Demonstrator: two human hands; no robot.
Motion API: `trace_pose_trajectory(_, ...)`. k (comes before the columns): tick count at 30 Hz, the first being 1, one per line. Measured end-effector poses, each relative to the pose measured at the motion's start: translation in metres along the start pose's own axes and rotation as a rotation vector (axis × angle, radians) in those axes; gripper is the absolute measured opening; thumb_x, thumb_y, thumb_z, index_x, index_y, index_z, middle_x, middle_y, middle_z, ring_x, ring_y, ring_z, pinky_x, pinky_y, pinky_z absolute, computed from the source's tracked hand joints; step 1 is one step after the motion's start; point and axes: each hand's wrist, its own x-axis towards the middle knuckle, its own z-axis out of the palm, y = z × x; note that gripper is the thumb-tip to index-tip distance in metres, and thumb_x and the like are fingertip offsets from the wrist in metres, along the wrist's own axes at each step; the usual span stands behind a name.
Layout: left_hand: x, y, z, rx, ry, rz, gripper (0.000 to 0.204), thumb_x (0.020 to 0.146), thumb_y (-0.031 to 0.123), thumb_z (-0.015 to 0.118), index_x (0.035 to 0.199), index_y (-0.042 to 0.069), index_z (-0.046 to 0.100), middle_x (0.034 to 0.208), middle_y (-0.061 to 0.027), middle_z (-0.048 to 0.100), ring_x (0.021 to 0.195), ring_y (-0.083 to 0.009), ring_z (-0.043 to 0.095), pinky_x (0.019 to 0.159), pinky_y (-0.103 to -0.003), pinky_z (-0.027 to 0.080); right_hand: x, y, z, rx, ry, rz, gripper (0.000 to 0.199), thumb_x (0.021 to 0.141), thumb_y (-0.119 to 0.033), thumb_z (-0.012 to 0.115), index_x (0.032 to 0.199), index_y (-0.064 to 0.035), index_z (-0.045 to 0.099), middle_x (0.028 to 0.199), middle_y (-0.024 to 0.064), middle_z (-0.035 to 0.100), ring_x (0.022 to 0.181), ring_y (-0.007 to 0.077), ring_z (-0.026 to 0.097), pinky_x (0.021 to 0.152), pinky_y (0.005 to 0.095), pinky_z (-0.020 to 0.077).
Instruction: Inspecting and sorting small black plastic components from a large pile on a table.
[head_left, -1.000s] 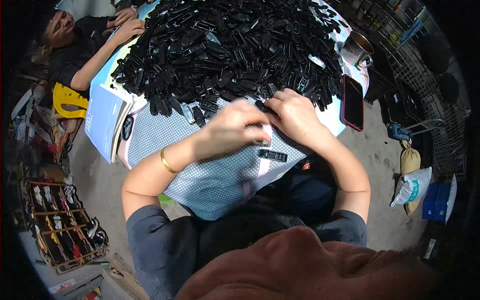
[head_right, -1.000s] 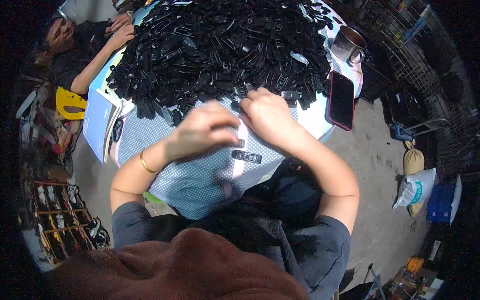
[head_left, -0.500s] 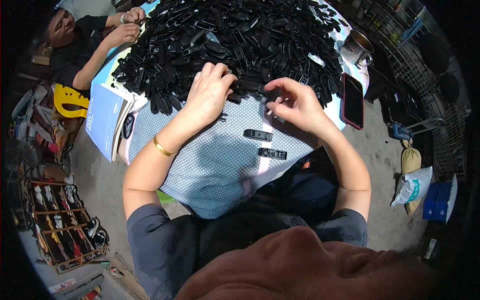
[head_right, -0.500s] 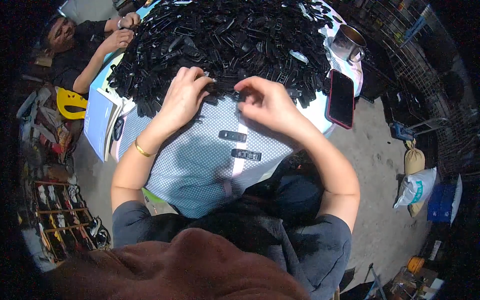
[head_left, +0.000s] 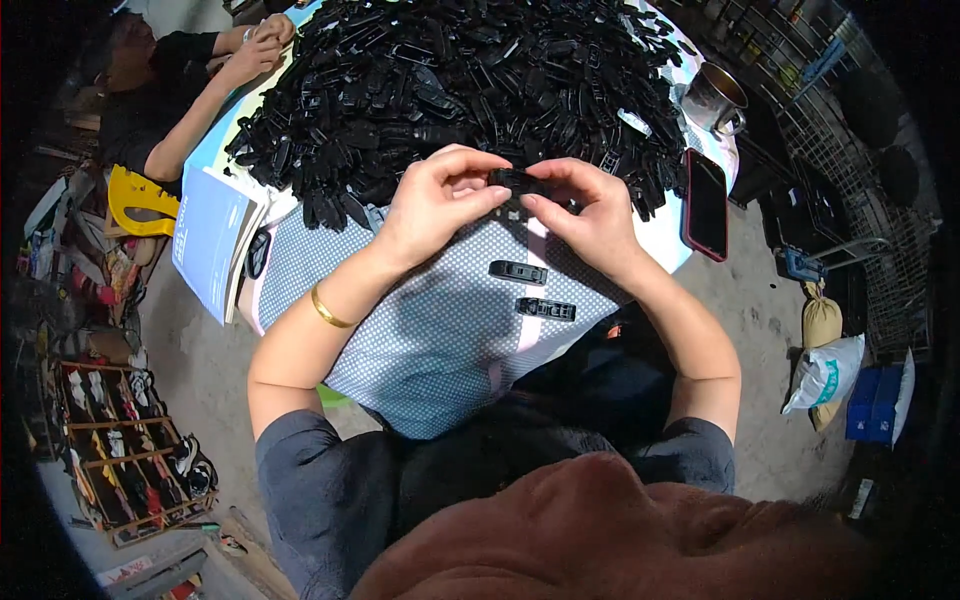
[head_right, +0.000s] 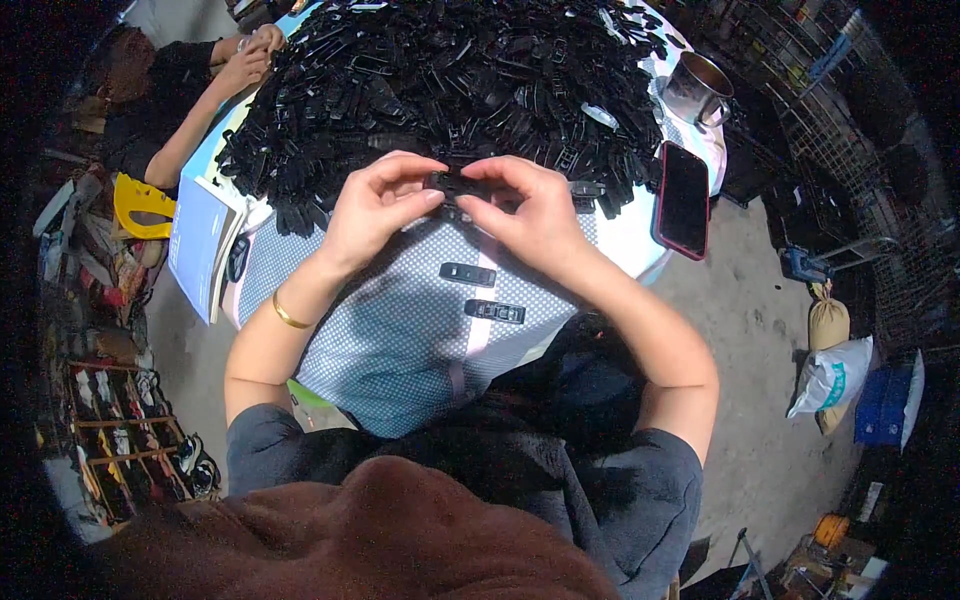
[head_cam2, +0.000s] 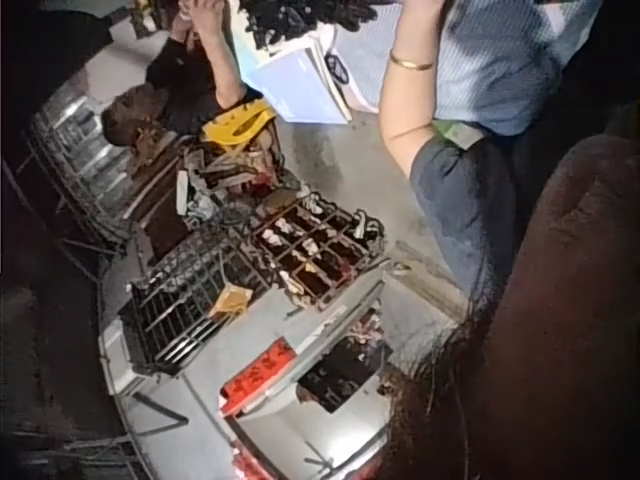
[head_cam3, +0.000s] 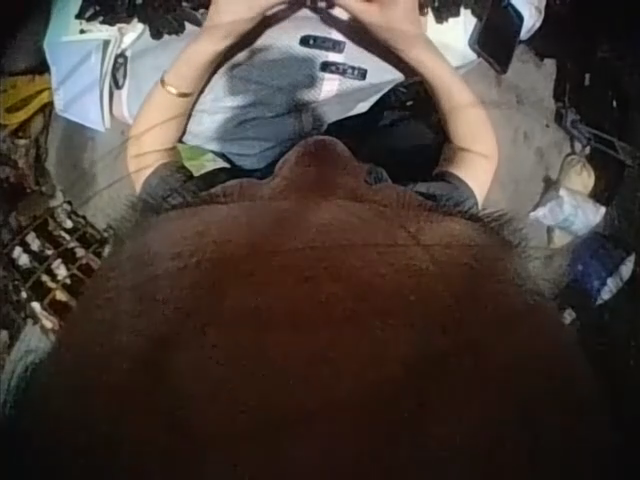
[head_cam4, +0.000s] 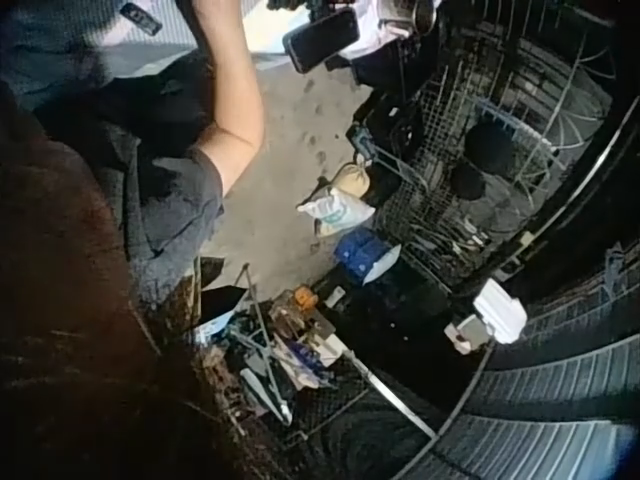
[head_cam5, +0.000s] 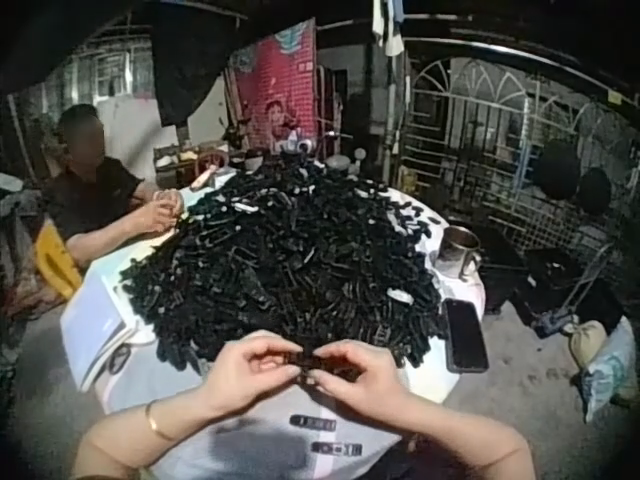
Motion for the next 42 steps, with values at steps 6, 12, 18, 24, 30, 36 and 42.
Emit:
trace_pose_trajectory(6,-0.003,0.002,0.005,-0.007,0.04,0.015,0.029,0.078,0.002,0.064,0.107,0.002,0.063,0.093,-0.0046,0.06,0.082,-0.0092,0.055,0.073,-0.021,0.046,-0.003,-0.002,0.007,-0.128,0.059,-0.068,0.026,0.071,-0.005,0.072,0.094,0.0034,0.061,0.089,0.0091,0.063,0.075,0.0137,0.064,0.065,0.0244,0.053)
trace_pose_trajectory(12,-0.01,0.008,0.013,0.061,0.06,0.044,0.031,0.081,0.001,0.06,0.112,0.001,0.06,0.109,-0.0079,0.059,0.096,-0.0124,0.056,0.082,-0.023,0.046,-0.002,-0.005,0.011,-0.342,0.122,-0.384,0.021,0.068,-0.006,0.072,0.081,0.0015,0.058,0.082,0.0119,0.061,0.067,0.0207,0.063,0.053,0.0281,0.0529)
trace_pose_trajectory(18,-0.012,0.009,0.01,0.209,-0.005,0.243,0.033,0.083,0.002,0.055,0.116,0.0,0.057,0.111,-0.0098,0.06,0.098,-0.0164,0.056,0.088,-0.028,0.044,-0.005,-0.008,0.015,-0.145,0.089,-0.127,0.035,0.071,-0.014,0.076,0.095,-0.0009,0.055,0.093,0.0073,0.057,0.071,0.0107,0.056,0.057,0.0223,0.0486)
trace_pose_trajectory(24,-0.009,0.007,0.014,-0.333,-0.033,-0.066,0.033,0.086,0.003,0.052,0.118,-0.004,0.053,0.112,-0.0132,0.06,0.105,-0.0194,0.056,0.094,-0.03,0.042,-0.006,-0.007,0.009,-0.101,-0.15,-0.069,0.025,0.079,-0.019,0.068,0.091,0.0019,0.06,0.076,0.0082,0.058,0.061,0.0137,0.054,0.053,0.0275,0.042)
trace_pose_trajectory(30,-0.009,-0.001,0.007,-0.211,-0.136,-0.014,0.026,0.087,0.003,0.051,0.111,-0.004,0.057,0.11,-0.0134,0.061,0.103,-0.0204,0.057,0.093,-0.03,0.043,-0.012,-0.012,0.023,-0.163,0.007,-0.143,0.023,0.076,-0.018,0.07,0.079,0.0026,0.061,0.064,0.0116,0.056,0.054,0.0182,0.053,0.048,0.0298,0.0398)
trace_pose_trajectory(36,-0.002,0.002,0.004,-0.182,-0.188,-0.128,0.027,0.086,0.006,0.054,0.111,-0.004,0.057,0.109,-0.0127,0.061,0.104,-0.0184,0.056,0.091,-0.03,0.044,-0.008,-0.012,0.011,-0.234,-0.036,-0.086,0.026,0.075,-0.023,0.07,0.075,0.0017,0.061,0.062,0.0132,0.057,0.051,0.023,0.055,0.047,0.0334,0.0404)
trace_pose_trajectory(42,0.008,0.0,-0.008,0.352,-0.124,0.128,0.031,0.077,0.006,0.062,0.108,0.003,0.06,0.108,-0.0102,0.058,0.094,-0.0182,0.054,0.084,-0.029,0.045,-0.009,-0.016,-0.023,-0.597,-0.499,-0.098,0.035,0.071,-0.035,0.07,0.08,-0.0017,0.065,0.075,0.013,0.062,0.071,0.0301,0.06,0.065,0.0377,0.047)
